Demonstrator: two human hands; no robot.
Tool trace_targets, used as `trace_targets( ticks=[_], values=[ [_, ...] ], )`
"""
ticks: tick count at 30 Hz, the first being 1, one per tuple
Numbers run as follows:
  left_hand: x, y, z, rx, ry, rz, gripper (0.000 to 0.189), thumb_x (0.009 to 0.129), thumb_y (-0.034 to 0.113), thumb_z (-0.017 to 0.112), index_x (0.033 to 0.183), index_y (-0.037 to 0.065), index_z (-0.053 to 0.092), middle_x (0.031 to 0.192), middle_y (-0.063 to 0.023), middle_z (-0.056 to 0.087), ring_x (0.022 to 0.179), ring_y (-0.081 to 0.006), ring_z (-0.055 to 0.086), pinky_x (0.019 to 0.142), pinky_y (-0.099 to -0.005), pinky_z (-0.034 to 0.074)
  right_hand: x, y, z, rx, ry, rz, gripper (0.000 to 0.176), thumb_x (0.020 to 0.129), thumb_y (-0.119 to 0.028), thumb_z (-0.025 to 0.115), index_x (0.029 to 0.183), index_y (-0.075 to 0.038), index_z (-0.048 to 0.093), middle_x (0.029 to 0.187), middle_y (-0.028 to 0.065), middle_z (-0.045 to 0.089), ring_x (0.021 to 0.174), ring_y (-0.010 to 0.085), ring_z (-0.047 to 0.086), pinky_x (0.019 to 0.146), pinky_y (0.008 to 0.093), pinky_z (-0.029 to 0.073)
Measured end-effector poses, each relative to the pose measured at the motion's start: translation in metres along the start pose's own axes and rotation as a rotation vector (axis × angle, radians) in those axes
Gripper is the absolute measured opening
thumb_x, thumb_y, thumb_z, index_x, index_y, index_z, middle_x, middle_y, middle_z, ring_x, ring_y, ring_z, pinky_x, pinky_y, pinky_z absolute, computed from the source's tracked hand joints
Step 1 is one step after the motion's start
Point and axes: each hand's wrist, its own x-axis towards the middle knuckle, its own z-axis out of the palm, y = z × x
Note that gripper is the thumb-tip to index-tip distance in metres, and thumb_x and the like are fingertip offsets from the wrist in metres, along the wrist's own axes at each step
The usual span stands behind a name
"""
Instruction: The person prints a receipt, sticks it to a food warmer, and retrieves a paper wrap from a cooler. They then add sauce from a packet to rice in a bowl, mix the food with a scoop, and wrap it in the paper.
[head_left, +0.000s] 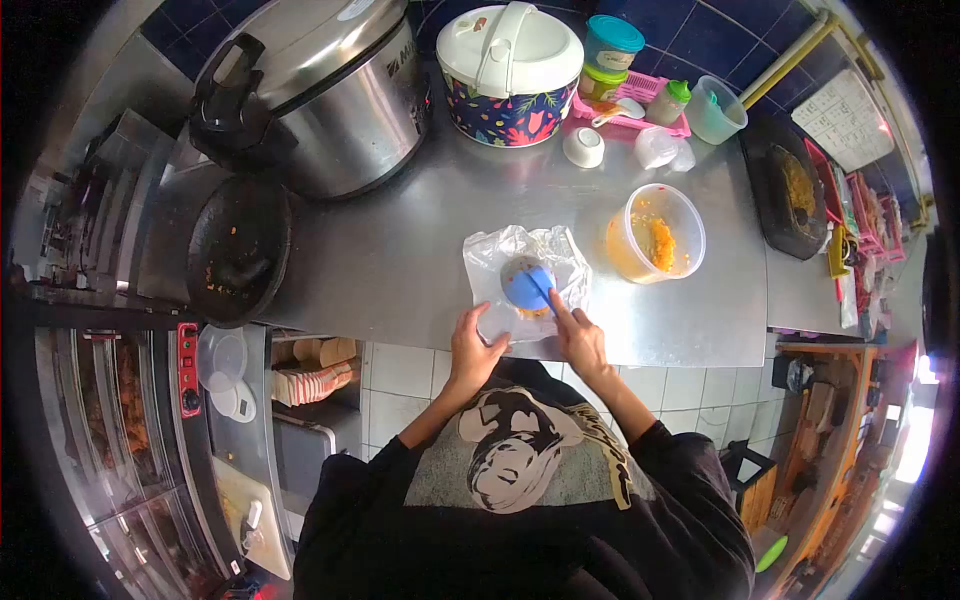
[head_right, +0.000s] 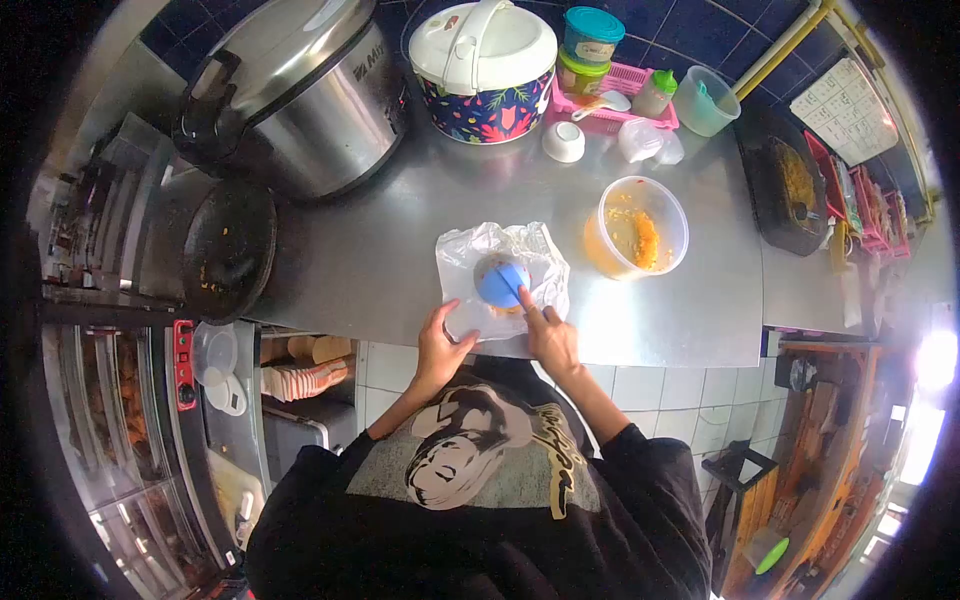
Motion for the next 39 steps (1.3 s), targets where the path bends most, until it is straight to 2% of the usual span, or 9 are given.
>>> trace_targets(
  ticks=[9,13,17,20,23,28,32,34,39],
  values=[
    [-0.009,0.016,0.038,-0.46,-0.792,-0.063,0.05,0.08,0.005,0.068,0.126,0.002,0.048,0.111,-0.0144,0.059,0.093,-0.018,0.064,0.077,-0.0285,0.054,0.002,0.027,-0.17,0.014,0.56,0.203,0.041,0.085,0.001,0.055,0.126,-0.008,0.055,0.102,0.023,0.064,0.085,0.0348,0.066,0.07,0.039,0.051],
    [0.013,0.048,0.012,-0.159,-0.973,0.027,0.05,0.082,0.007,0.066,0.129,0.008,0.048,0.108,-0.0054,0.062,0.083,-0.0109,0.063,0.069,-0.0238,0.052,0.037,0.067,-0.194,-0.273,0.091,0.507,0.05,0.085,-0.008,0.059,0.133,-0.015,0.048,0.108,0.0194,0.062,0.098,0.0348,0.06,0.079,0.0396,0.047],
    [0.021,0.041,-0.032,0.031,-0.767,0.139,0.062,0.074,0.01,0.073,0.13,0.013,0.047,0.109,-0.007,0.057,0.09,-0.0166,0.059,0.079,-0.0292,0.048,0.032,0.048,-0.175,-0.639,0.394,0.15,0.056,0.078,-0.005,0.061,0.132,-0.016,0.048,0.124,0.016,0.051,0.112,0.0334,0.046,0.092,0.0452,0.036],
    [0.016,0.014,-0.039,0.396,-0.612,0.524,0.066,0.068,0.014,0.076,0.127,0.013,0.048,0.115,-0.0085,0.052,0.108,-0.0242,0.051,0.094,-0.0378,0.039,-0.017,0.044,-0.127,-0.209,0.073,-0.115,0.066,0.061,-0.002,0.062,0.125,-0.011,0.05,0.13,0.0179,0.042,0.118,0.0342,0.041,0.092,0.0522,0.034],
    [0.01,-0.023,-0.033,0.551,-0.61,0.714,0.058,0.065,0.014,0.074,0.118,0.012,0.051,0.121,-0.0094,0.047,0.118,-0.028,0.042,0.1,-0.0447,0.031,-0.059,0.036,-0.074,-0.221,-0.299,-0.169,0.072,0.072,-0.004,0.061,0.138,-0.023,0.039,0.147,0.017,0.021,0.134,0.0366,0.026,0.1,0.0617,0.027],
    [0.026,-0.058,-0.012,0.323,-0.465,0.82,0.034,0.065,0.007,0.065,0.097,0.011,0.058,0.111,-0.0076,0.054,0.111,-0.0253,0.049,0.098,-0.0459,0.032,-0.052,0.056,-0.025,0.045,0.053,-0.329,0.029,0.076,-0.003,0.061,0.103,-0.012,0.063,0.122,0.0101,0.055,0.113,0.0267,0.052,0.094,0.0544,0.032],
    [0.039,-0.044,0.006,0.101,-0.165,0.395,0.014,0.08,0.009,0.062,0.093,0.005,0.059,0.078,-0.0109,0.061,0.071,-0.0268,0.06,0.072,-0.0363,0.047,-0.027,0.054,0.0,0.336,0.372,0.069,0.011,0.084,-0.011,0.062,0.075,-0.004,0.063,0.064,0.0067,0.059,0.056,0.0248,0.055,0.086,0.0409,0.036],
    [0.052,-0.043,0.008,0.207,-0.119,0.29,0.019,0.089,0.017,0.059,0.099,0.001,0.057,0.061,-0.0138,0.059,0.046,-0.0293,0.055,0.048,-0.0324,0.046,-0.018,0.058,0.009,0.217,0.247,0.299,0.015,0.082,-0.015,0.065,0.072,-0.004,0.061,0.059,0.0074,0.056,0.053,0.0261,0.054,0.081,0.0396,0.038],
    [0.056,-0.024,0.018,0.292,0.18,0.394,0.026,0.085,0.012,0.062,0.109,0.005,0.053,0.087,-0.0129,0.06,0.072,-0.0294,0.057,0.063,-0.0378,0.044,-0.013,0.044,0.009,0.048,0.326,0.384,0.022,0.079,-0.022,0.069,0.092,-0.008,0.059,0.071,0.0076,0.06,0.07,0.0281,0.057,0.074,0.0391,0.038]
  ],
)
